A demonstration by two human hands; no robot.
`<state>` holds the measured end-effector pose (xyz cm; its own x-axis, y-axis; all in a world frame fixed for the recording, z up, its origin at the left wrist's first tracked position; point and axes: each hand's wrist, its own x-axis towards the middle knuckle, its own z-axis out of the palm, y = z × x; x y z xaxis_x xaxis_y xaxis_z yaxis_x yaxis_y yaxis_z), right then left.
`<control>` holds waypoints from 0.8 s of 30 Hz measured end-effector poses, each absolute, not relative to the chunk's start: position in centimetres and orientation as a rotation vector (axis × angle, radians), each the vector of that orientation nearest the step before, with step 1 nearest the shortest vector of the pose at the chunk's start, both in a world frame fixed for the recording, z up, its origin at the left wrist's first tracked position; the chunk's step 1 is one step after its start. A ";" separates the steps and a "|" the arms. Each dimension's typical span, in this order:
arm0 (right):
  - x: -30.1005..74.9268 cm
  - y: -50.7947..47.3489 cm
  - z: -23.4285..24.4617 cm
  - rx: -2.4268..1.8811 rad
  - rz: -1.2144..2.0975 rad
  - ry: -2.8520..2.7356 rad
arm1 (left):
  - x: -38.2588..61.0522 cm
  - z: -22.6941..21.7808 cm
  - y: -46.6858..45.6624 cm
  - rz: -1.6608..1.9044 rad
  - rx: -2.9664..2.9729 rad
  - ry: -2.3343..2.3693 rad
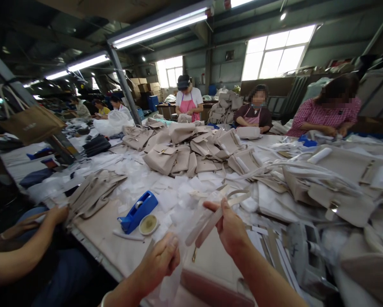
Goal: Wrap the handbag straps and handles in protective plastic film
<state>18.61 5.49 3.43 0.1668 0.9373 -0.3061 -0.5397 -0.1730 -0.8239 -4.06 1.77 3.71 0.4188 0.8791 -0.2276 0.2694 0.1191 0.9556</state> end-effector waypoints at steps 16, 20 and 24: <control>19.1 6.1 5.1 -0.924 1.787 -0.258 | -1.3 5.1 2.3 0.618 1.541 1.102; 20.1 6.3 6.0 -0.885 1.779 -0.184 | -1.0 4.1 2.6 0.515 1.534 1.085; 20.2 6.6 6.6 -0.875 1.770 -0.176 | -0.4 3.6 2.6 0.469 1.417 1.130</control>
